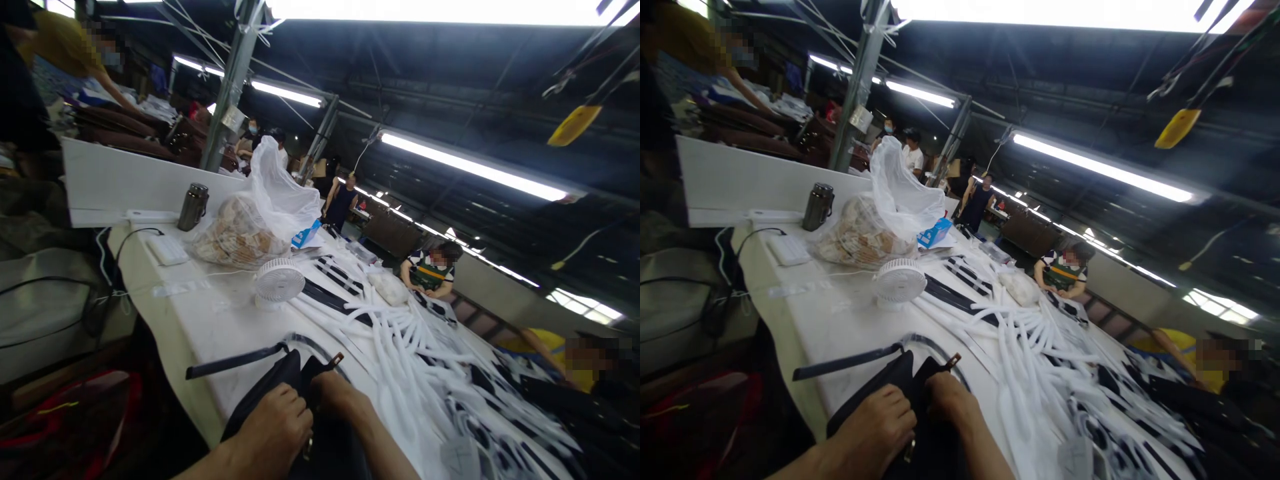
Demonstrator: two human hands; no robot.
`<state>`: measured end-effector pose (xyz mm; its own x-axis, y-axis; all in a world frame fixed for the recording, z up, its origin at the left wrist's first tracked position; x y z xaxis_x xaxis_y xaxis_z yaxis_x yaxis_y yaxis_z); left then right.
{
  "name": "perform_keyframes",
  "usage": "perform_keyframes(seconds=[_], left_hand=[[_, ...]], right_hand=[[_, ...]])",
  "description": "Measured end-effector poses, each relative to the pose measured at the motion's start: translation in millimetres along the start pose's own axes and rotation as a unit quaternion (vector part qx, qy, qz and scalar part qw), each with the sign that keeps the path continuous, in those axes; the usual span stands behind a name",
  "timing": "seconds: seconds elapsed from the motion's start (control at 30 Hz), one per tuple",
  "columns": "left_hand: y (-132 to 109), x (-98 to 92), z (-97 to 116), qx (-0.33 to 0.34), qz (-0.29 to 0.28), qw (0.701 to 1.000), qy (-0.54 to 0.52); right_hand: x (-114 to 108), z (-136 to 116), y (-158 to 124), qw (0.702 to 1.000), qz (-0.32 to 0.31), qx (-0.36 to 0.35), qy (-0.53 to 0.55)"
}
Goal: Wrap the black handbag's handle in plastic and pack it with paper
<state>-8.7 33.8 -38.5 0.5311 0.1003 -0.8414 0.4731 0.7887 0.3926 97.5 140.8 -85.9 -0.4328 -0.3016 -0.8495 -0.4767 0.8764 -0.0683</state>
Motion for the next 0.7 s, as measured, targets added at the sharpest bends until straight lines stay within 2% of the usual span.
perform_keyframes(seconds=[0.2, 0.37, 0.5, 0.7], left_hand=[[-1.1, 0.9, -3.9, 0.000, -0.014, 0.999, -0.040], [0.6, 10.8, -6.0, 0.002, -0.042, 0.998, -0.040], [-0.5, 4.8, -10.9, -0.031, -0.061, 0.996, -0.051], [-8.2, -6.5, -6.0, -0.024, -0.092, 0.994, -0.055]], right_hand=[[13.2, 9.4, -12.9, 0.984, -0.101, 0.011, -0.146], [23.3, -0.8, -16.8, 0.964, -0.113, 0.011, -0.241], [34.4, 0.1, -12.4, 0.961, -0.136, -0.007, -0.241], [66.4, 25.7, -19.8, 0.957, -0.221, -0.007, -0.188]])
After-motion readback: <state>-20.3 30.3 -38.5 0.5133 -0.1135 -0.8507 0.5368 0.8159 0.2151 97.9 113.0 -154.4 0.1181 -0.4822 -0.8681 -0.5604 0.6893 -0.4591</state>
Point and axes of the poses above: each hand's wrist, its own y-axis towards the middle knuckle, its own x-axis out of the palm, z = x × y, the point moved 10 cm from there along y, towards the middle knuckle, and after that the axes turned 15 degrees about -x, right-handed, at the moved point
